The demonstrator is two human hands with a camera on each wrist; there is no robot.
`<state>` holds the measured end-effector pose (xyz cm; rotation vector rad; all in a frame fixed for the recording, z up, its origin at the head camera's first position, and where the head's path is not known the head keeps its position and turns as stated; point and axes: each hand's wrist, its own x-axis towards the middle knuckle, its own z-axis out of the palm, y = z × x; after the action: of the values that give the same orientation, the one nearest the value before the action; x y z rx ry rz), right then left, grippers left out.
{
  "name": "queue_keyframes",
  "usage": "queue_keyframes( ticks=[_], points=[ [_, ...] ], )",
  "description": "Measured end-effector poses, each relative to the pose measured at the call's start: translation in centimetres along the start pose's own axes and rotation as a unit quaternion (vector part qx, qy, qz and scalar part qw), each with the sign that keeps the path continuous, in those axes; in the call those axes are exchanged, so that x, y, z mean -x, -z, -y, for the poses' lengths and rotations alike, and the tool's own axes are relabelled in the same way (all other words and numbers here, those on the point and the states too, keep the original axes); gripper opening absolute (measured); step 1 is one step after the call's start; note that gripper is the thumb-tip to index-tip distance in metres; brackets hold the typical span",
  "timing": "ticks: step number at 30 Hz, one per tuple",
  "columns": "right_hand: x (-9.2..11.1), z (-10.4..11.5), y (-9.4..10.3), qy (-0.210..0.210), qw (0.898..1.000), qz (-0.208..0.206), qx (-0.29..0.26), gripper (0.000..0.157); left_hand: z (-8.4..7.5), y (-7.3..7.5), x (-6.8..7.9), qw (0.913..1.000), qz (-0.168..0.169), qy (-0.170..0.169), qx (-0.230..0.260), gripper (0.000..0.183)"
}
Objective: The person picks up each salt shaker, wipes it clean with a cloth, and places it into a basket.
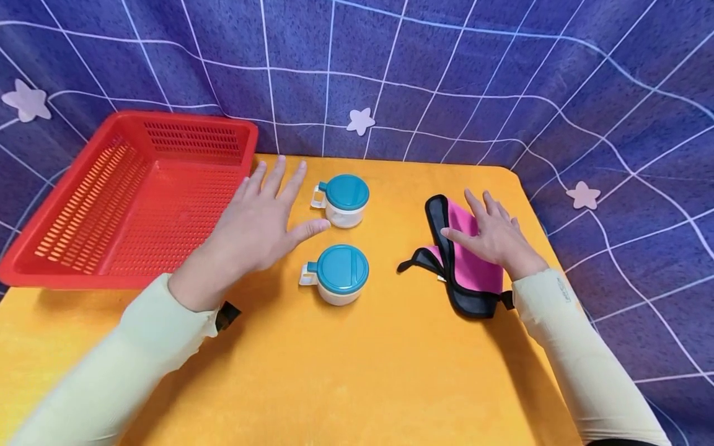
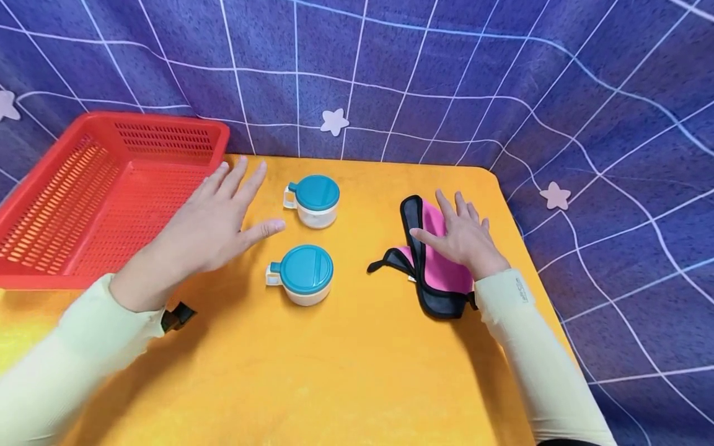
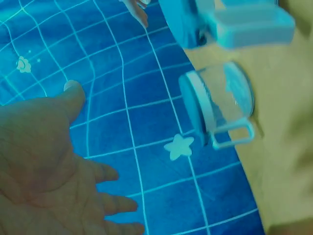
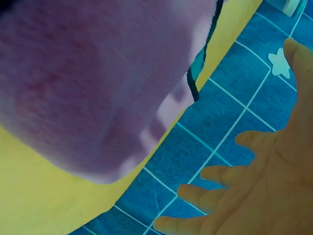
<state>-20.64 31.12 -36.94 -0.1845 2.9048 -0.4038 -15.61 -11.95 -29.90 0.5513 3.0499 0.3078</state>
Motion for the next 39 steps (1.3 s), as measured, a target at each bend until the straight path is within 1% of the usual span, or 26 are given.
queue_keyframes(
  ticks=[4,8,12,17,23,28,31,36,39],
  points=[
    [0.4,-0.2,-0.5,-0.005,1.000,-0.001,0.000,0.111,-0.5,-1.1,0.5,0.9991,-0.014,-0.017,0.038,0.099],
    [0.9,-0.2,-0.9,-0.011,1.000,0.003,0.007,0.113,-0.7,-1.8,1.1,0.9966,-0.031,-0.023,0.074,0.097],
    [1.2,-0.2,-1.3,-0.018,1.000,0.010,0.011,0.117,-0.4,-2.7,1.7,0.9934,-0.038,-0.026,0.105,0.094],
    [1.5,-0.3,-1.8,-0.027,0.999,0.018,0.012,0.119,0.3,-4.3,2.2,0.9888,-0.040,-0.032,0.140,0.092],
    [1.7,-0.2,-2.4,-0.027,0.999,0.022,0.014,0.121,1.2,-6.2,2.8,0.9859,-0.029,-0.042,0.159,0.094],
    [1.9,-0.1,-3.0,-0.024,0.999,0.028,0.016,0.122,1.8,-7.5,3.0,0.9845,0.003,-0.037,0.172,0.096],
    [2.0,-0.1,-3.3,-0.024,0.999,0.024,0.016,0.123,2.1,-8.2,3.0,0.9832,0.015,-0.036,0.178,0.098],
    [1.9,0.0,-3.8,-0.025,1.000,0.013,0.014,0.122,2.5,-9.6,2.9,0.9816,0.016,-0.040,0.186,0.100],
    [1.9,0.0,-4.1,-0.026,0.999,0.013,0.014,0.121,2.6,-10.1,2.9,0.9799,0.014,-0.040,0.195,0.101]
  ],
)
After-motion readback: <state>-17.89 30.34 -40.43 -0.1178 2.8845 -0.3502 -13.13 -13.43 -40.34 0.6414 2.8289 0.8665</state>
